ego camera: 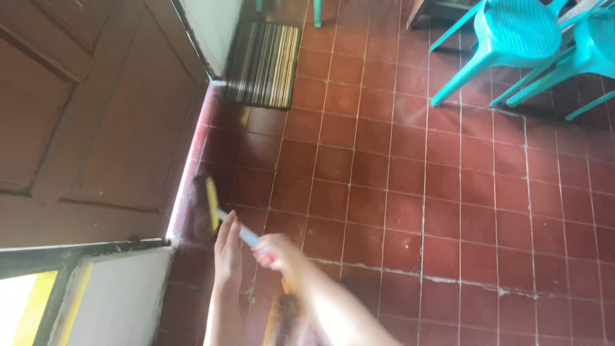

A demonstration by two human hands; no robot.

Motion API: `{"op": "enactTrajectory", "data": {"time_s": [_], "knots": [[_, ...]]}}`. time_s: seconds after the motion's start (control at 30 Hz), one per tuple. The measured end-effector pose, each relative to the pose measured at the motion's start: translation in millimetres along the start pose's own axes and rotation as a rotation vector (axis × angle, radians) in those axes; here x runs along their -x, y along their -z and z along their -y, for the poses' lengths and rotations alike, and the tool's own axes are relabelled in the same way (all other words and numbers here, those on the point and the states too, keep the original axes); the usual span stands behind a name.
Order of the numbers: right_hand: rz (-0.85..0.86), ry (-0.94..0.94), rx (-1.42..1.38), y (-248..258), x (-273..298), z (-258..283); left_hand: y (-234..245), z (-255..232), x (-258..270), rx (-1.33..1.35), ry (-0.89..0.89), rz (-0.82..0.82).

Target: The person sweeps a red-tiled floor using a broom, moving around chairs and along the base of walls.

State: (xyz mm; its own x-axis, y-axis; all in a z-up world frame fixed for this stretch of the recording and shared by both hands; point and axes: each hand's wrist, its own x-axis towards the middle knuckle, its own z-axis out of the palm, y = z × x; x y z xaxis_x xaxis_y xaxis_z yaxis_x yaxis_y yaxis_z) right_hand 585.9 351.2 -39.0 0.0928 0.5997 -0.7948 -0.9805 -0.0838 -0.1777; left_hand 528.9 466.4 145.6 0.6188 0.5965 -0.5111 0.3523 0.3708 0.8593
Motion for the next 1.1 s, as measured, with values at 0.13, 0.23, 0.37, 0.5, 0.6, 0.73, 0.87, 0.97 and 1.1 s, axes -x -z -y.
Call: {"op": "enactTrajectory", "data": {"time_s": [0.13,0.23,0.37,0.5,0.6,0.73,0.87,0.97,1.1], "knots": [[0.166,0.076,-0.221,131.3,64.1,46.1,-17.1,-6.1,-7.0,0.032,0.086,0.065],[0.169,0.087,-0.318,202.8,151.2,66.2,-38.4,-7.7,-24.2,0.086,0.031,0.14],[-0.409,0.264,-0.124,199.3,241.4,67.0,-56.8,-13.3,-43.1,0.063,0.052,0.181],[-0.523,0.312,-0.155,153.8,282.5,89.4,-74.9,-30.5,-62.6,0.075,0.067,0.192],[-0.459,0.287,-0.156,118.5,286.2,113.4,-85.7,-45.9,-81.0,0.0,0.004,0.174],[-0.2,0.151,-0.217,67.8,234.1,155.4,-100.3,-67.9,-110.0,0.032,0.114,0.127],[-0.05,0.134,0.003,-2.9,104.4,202.0,-112.6,-71.4,-147.0,0.091,0.043,0.107],[0.019,0.037,0.074,-40.7,12.4,232.9,-119.4,-61.6,-172.3,0.166,0.021,0.067],[-0.074,-0.056,-0.048,-19.2,-37.9,257.5,-123.1,-60.8,-199.2,0.135,0.033,0.048]]}}
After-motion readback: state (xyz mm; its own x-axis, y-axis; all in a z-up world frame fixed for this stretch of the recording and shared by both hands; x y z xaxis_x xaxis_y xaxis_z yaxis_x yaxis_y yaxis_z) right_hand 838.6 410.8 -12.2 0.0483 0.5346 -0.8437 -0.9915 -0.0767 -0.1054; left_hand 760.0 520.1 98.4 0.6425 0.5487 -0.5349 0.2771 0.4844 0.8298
